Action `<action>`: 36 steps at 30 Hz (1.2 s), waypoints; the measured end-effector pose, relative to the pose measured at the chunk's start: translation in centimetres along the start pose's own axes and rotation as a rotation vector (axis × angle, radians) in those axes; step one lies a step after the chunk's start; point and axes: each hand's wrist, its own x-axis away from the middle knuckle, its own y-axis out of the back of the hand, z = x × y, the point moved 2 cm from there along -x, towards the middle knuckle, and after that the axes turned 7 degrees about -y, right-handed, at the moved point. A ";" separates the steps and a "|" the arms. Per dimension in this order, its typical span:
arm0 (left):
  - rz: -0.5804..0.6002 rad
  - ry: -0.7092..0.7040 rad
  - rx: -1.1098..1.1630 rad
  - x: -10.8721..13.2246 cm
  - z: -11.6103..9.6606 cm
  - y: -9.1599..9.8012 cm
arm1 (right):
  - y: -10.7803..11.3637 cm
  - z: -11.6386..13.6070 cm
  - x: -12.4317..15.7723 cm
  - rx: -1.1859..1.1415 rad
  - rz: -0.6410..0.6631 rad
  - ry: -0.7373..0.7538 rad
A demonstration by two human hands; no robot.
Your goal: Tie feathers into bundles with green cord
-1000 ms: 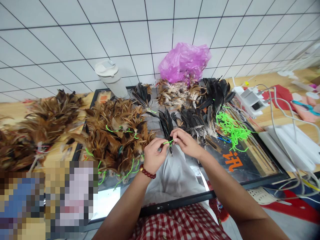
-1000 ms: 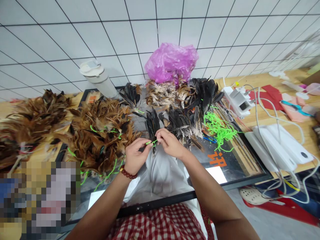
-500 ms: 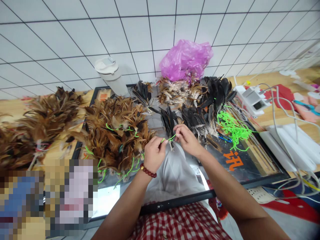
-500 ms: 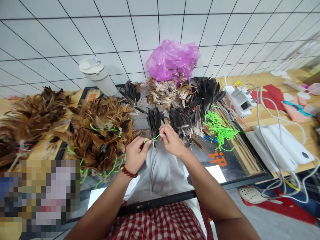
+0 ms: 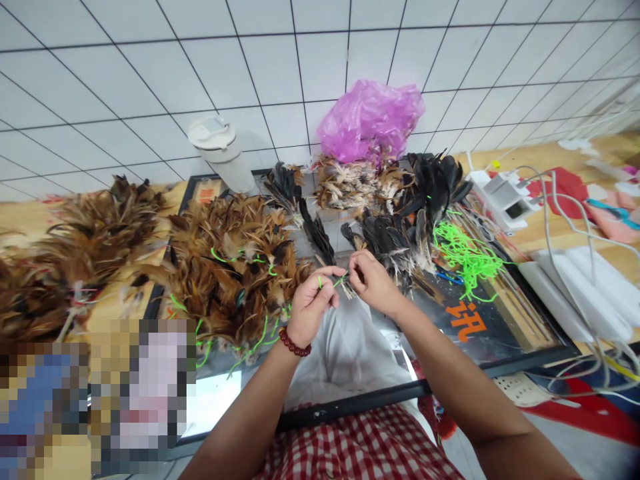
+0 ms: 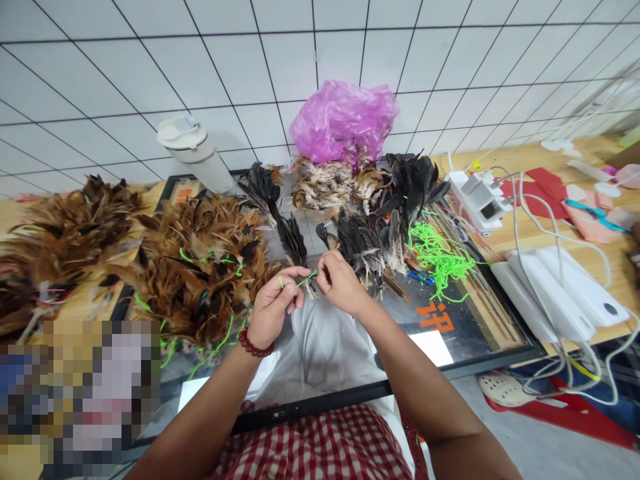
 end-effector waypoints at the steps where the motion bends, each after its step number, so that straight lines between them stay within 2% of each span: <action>1: -0.022 0.044 0.087 0.0 0.2 -0.1 | 0.0 0.0 0.0 0.009 -0.004 0.006; 5: -0.188 0.089 0.248 -0.2 0.5 -0.3 | 0.0 0.1 0.3 0.114 -0.026 0.004; 9: -0.238 0.123 0.258 -0.5 0.8 -0.3 | 0.2 0.4 0.6 0.233 -0.040 -0.046; 14: -0.245 0.182 0.118 -0.4 1.7 -0.3 | 0.5 1.5 1.0 0.116 -0.055 0.045; 19: -0.172 0.028 -0.195 -0.3 1.1 -0.5 | 0.1 2.5 1.4 -0.016 0.050 0.176; 24: -0.129 -0.014 -0.300 -0.3 0.0 -0.2 | 0.1 2.0 1.3 0.027 0.023 0.153; 28: -0.101 0.023 -0.269 -0.1 -0.2 -0.4 | 0.2 1.6 1.2 0.067 0.039 0.155; 31: -0.136 0.103 -0.150 -0.2 0.3 -0.5 | 0.5 1.8 1.2 0.055 0.025 0.163; 36: -0.197 0.192 0.018 -0.5 1.2 -0.4 | 0.6 2.1 1.3 0.074 0.087 0.166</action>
